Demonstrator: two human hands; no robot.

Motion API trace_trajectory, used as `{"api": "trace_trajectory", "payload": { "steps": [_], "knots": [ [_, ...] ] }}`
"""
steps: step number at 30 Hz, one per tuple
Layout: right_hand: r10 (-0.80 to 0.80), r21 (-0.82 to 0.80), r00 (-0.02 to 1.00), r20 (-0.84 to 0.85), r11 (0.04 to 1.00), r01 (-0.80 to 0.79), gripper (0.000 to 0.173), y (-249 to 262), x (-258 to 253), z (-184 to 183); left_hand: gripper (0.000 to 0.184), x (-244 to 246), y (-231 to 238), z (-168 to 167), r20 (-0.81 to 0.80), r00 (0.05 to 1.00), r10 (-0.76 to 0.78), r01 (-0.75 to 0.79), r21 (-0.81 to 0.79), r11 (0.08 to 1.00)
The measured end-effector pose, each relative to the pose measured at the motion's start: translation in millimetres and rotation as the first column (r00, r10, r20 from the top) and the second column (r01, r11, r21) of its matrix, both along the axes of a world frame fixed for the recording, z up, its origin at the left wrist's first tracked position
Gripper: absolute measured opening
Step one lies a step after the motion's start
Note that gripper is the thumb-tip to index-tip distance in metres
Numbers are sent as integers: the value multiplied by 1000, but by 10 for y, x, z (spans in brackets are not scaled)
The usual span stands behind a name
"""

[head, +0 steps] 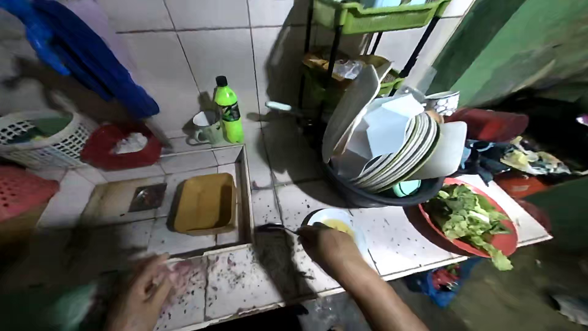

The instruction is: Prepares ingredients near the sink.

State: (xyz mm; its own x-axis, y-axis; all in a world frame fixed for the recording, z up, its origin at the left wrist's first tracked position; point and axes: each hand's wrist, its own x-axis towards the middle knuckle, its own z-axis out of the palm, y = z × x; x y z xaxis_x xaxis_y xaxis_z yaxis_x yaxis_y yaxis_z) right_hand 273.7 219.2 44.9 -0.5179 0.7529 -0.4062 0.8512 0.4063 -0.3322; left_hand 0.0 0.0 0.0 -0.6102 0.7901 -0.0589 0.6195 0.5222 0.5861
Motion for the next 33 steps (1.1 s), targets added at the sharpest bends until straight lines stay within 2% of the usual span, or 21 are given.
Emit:
{"api": "trace_trajectory", "payload": {
  "steps": [2,4,6,8,10,14,17,20,22,26,28,30,33],
  "knots": [
    [-164,11,986,-25,986,164,33,90,508,-196,34,314,-109,-124,333,943,-25,-5,89,996],
    [-249,118,958,-145,957,267,31,125,934,-435,28,715,-69,-222,632,773,-53,-49,143,989],
    [-197,265,937,-289,924,276,26,154,1205,-656,25,1143,79,-295,807,585,-84,-89,167,982],
    [-108,344,930,-352,909,236,24,201,1312,-807,23,1508,292,-334,887,448,-112,-72,161,984],
    [-37,371,928,-371,910,184,25,254,1338,-936,24,1762,484,-376,911,387,-142,27,143,989],
    [40,344,904,-426,931,121,28,307,1295,-1001,25,2020,673,-431,910,386,-152,169,92,981],
    [115,339,894,-432,940,44,31,371,1291,-962,25,2107,711,-474,911,400,-104,150,47,988],
    [245,471,895,-374,881,-44,24,472,1422,-959,26,2201,741,-492,929,366,-44,107,5,994],
    [260,524,906,-335,850,-50,22,537,1556,-898,27,2242,769,-495,958,288,-18,73,-3,997],
    [139,515,927,-349,855,65,19,616,1678,-843,29,2368,930,-448,996,25,83,-77,-81,994],
    [87,499,940,-331,861,97,21,626,1619,-845,32,2431,1058,-427,989,-77,129,-111,-137,984],
    [60,482,952,-300,871,97,22,584,1550,-823,34,2484,1168,-432,977,-136,163,-122,-180,976],
    [89,497,953,-289,865,70,20,468,1577,-832,31,2552,1275,-444,966,-177,187,-180,-219,959]
  ]
}}
